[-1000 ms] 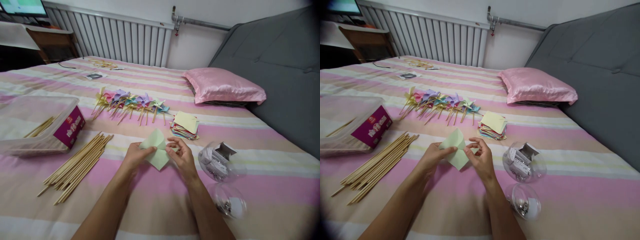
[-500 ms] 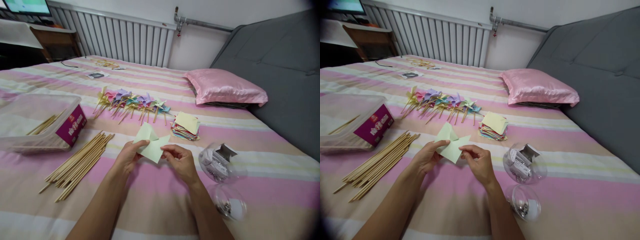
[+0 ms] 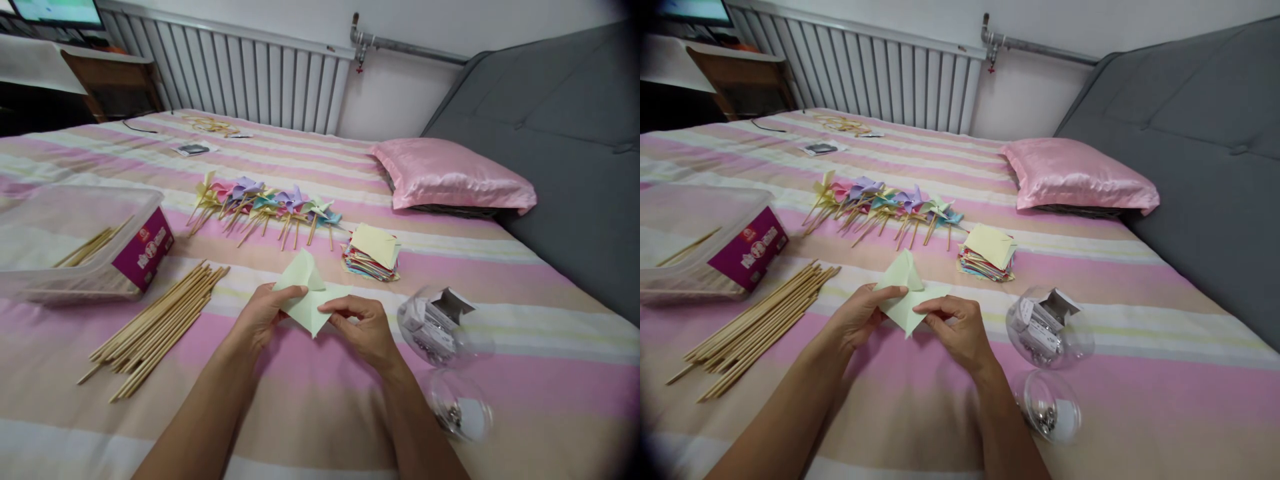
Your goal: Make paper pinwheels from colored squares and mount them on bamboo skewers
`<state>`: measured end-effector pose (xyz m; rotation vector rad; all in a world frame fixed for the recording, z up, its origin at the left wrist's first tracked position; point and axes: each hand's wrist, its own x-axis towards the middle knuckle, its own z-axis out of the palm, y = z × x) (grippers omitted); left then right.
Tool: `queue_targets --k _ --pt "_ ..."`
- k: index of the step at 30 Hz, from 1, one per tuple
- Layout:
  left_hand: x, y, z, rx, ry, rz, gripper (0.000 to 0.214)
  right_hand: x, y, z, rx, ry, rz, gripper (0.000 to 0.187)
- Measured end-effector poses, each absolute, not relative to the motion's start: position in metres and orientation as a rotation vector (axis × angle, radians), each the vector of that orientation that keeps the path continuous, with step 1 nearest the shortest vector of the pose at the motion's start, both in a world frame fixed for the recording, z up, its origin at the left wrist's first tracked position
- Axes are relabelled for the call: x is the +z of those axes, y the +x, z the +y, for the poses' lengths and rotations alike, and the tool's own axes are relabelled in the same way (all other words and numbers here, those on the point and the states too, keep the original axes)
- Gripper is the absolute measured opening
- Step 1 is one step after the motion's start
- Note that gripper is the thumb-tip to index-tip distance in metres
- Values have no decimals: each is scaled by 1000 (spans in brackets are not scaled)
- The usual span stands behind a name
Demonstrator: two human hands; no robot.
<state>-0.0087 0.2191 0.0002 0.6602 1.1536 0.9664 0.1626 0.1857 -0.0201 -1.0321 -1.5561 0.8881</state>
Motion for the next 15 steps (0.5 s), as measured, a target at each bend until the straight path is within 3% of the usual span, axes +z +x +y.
queue_targets --k 15 --pt "1 -5 216 970 709 1165 28 -22 163 189 1024 -1067 -1498 11"
